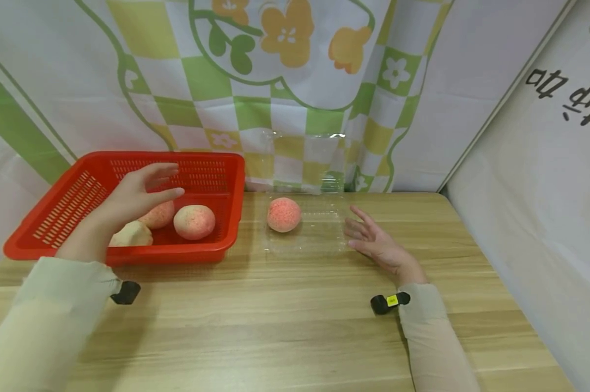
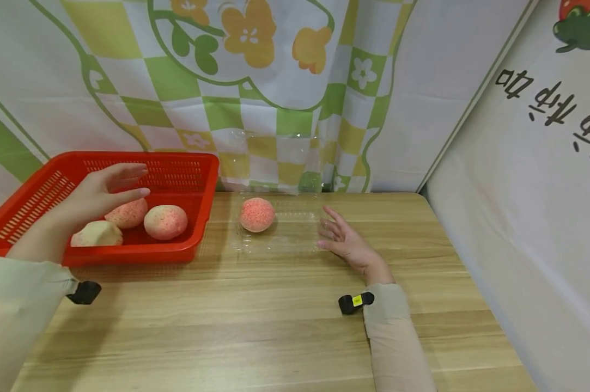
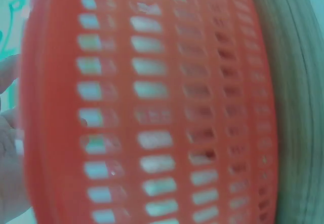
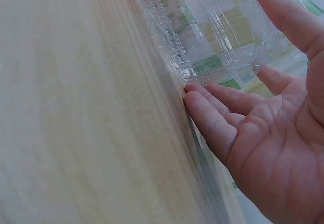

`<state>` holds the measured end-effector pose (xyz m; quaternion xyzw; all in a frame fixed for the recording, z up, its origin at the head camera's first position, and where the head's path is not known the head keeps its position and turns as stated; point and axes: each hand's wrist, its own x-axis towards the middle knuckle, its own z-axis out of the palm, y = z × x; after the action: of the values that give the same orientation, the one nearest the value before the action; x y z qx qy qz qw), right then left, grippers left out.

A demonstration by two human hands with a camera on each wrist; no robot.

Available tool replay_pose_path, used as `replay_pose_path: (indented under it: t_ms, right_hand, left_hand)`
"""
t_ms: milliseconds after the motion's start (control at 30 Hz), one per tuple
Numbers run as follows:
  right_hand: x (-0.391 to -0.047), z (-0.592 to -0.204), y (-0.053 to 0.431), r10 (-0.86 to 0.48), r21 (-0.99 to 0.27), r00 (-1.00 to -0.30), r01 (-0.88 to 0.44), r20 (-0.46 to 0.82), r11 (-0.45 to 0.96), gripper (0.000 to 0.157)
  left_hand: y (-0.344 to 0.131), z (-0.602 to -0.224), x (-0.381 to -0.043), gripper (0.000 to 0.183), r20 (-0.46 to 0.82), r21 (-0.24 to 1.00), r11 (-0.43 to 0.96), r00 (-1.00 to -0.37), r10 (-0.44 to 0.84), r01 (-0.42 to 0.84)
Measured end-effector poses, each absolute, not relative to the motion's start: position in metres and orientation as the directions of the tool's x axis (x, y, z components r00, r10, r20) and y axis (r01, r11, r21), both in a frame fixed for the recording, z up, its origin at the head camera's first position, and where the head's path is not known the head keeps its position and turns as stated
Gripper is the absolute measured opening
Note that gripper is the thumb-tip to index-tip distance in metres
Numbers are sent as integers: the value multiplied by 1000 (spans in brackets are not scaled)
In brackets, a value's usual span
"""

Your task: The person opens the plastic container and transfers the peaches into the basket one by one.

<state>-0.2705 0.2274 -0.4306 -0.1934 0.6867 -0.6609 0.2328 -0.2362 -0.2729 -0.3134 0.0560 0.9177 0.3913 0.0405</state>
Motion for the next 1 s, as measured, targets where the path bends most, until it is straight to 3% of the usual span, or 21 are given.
replay_pose_path:
  t_ms: [500,1000]
  right_hand:
    - [-271,-432,228,-578,-998,-815,23,-52,58,91]
    - [-270,-430,228,-579,-998,-813,39,-61,51,91]
  left_hand:
    - [-227,-299,-215,63,135,798,572,-982,132,187]
    - [-157,-299,-207,54,279,885,320,-936,216,338]
